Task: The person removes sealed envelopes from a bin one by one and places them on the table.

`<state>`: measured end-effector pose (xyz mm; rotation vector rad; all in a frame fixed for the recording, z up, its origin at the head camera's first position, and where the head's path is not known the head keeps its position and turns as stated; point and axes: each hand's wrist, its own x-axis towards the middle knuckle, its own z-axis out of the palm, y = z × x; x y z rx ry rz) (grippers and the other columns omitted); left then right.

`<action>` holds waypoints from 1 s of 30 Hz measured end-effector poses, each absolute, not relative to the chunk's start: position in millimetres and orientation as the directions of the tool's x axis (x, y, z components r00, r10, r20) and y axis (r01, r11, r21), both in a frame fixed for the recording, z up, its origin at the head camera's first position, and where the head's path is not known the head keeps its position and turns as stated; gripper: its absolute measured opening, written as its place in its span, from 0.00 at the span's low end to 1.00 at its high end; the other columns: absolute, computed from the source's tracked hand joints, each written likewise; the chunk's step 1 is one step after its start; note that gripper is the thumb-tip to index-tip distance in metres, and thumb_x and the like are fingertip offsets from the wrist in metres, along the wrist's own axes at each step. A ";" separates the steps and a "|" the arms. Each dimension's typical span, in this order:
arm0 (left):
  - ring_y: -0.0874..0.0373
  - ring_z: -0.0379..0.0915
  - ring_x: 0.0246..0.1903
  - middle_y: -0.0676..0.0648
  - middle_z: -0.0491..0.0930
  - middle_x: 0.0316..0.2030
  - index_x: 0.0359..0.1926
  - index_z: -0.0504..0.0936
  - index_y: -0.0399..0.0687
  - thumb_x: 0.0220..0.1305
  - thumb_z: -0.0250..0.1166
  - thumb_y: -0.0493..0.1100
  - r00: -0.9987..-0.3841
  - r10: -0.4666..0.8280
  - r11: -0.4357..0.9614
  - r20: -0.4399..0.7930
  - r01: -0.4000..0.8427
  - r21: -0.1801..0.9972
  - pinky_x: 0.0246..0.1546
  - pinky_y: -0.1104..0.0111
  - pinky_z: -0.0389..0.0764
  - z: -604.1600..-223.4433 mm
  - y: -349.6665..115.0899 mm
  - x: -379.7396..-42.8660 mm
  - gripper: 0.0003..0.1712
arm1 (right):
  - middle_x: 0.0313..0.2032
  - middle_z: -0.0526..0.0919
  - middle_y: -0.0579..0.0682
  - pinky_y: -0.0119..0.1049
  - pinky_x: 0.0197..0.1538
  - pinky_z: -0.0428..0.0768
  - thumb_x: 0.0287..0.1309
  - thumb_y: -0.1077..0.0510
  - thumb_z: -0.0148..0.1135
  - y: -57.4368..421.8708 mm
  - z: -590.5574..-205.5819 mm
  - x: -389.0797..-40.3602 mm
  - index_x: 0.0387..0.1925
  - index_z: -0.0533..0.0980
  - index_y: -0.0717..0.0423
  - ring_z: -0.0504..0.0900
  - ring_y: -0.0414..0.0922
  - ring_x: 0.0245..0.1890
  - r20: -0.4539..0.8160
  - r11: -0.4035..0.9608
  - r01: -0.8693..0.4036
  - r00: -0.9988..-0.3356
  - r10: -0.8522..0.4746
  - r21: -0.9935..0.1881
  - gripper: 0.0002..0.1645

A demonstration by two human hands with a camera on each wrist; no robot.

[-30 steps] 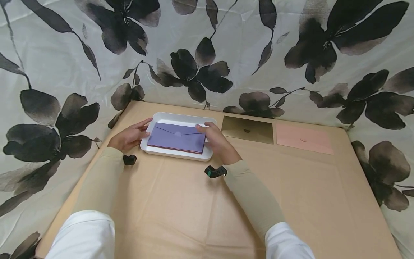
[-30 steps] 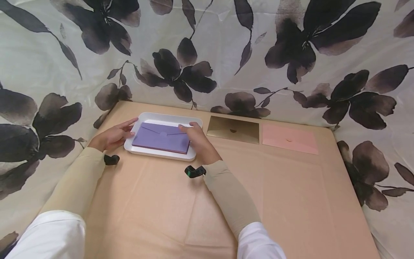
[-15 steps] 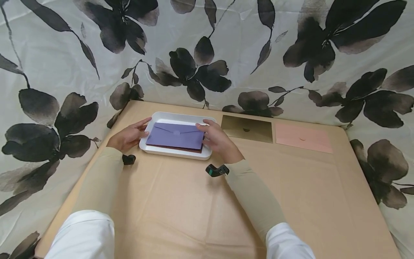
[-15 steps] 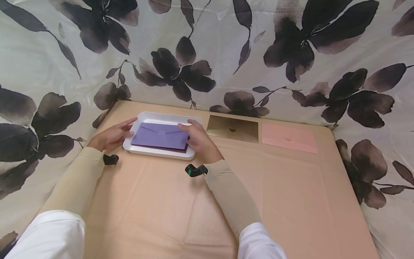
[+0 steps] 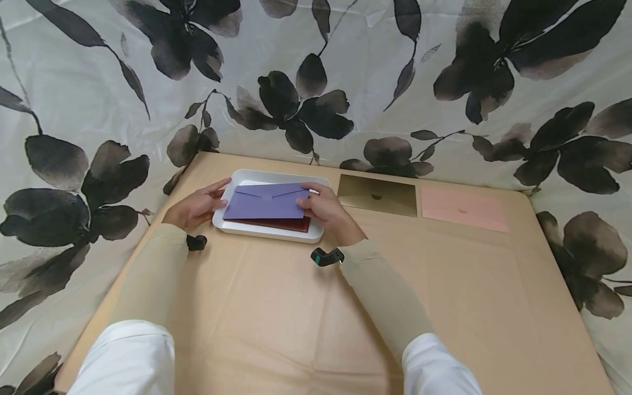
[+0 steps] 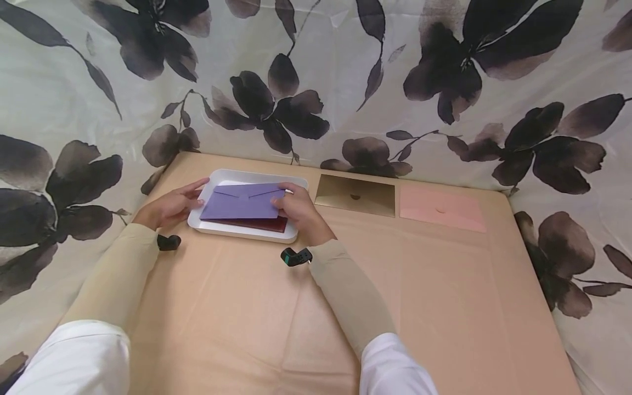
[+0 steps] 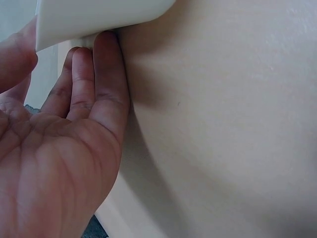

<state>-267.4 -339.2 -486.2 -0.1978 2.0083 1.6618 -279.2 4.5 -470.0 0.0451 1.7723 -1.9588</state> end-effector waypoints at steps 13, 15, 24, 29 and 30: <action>0.41 0.41 0.82 0.40 0.34 0.85 0.84 0.37 0.69 0.79 0.49 0.30 -0.853 0.231 0.230 -0.468 -0.420 0.878 0.80 0.45 0.50 -488.5 -339.6 -268.8 0.48 | 0.48 0.78 0.51 0.26 0.28 0.72 0.57 0.80 0.58 1.7 -479.0 -278.5 0.64 0.79 0.57 0.76 0.43 0.41 -0.276 -0.031 0.288 -0.938 -0.209 -0.957 0.35; 0.40 0.42 0.82 0.40 0.34 0.85 0.84 0.36 0.69 0.79 0.49 0.30 -0.852 0.236 0.230 -0.468 -0.419 0.878 0.80 0.45 0.51 -488.4 -340.6 -267.6 0.48 | 0.59 0.79 0.55 0.26 0.28 0.72 0.57 0.81 0.57 3.1 -476.7 -277.6 0.64 0.80 0.57 0.77 0.46 0.49 -0.277 -0.026 0.288 -0.939 -0.205 -0.957 0.35; 0.40 0.43 0.81 0.41 0.32 0.85 0.84 0.38 0.70 0.80 0.48 0.31 -0.850 0.220 0.231 -0.479 -0.431 0.872 0.79 0.46 0.53 -489.5 -340.6 -266.9 0.46 | 0.71 0.73 0.56 0.25 0.34 0.77 0.56 0.80 0.57 19.0 -475.3 -276.2 0.64 0.81 0.54 0.75 0.47 0.57 -0.296 0.017 0.297 -0.944 -0.145 -0.955 0.37; 0.39 0.42 0.82 0.41 0.31 0.85 0.84 0.39 0.70 0.80 0.48 0.32 -0.849 0.222 0.224 -0.480 -0.434 0.872 0.79 0.46 0.52 -489.8 -340.6 -267.5 0.46 | 0.70 0.76 0.56 0.25 0.30 0.75 0.57 0.80 0.57 28.2 -474.7 -276.8 0.64 0.81 0.52 0.78 0.47 0.55 -0.311 0.014 0.312 -0.941 -0.134 -0.950 0.37; 0.39 0.42 0.82 0.41 0.32 0.85 0.84 0.39 0.70 0.80 0.48 0.32 -0.849 0.223 0.227 -0.478 -0.432 0.873 0.79 0.45 0.53 -489.7 -340.4 -267.8 0.46 | 0.69 0.77 0.56 0.24 0.30 0.76 0.57 0.80 0.57 29.6 -474.3 -276.9 0.64 0.81 0.52 0.79 0.47 0.55 -0.312 0.012 0.313 -0.940 -0.135 -0.950 0.37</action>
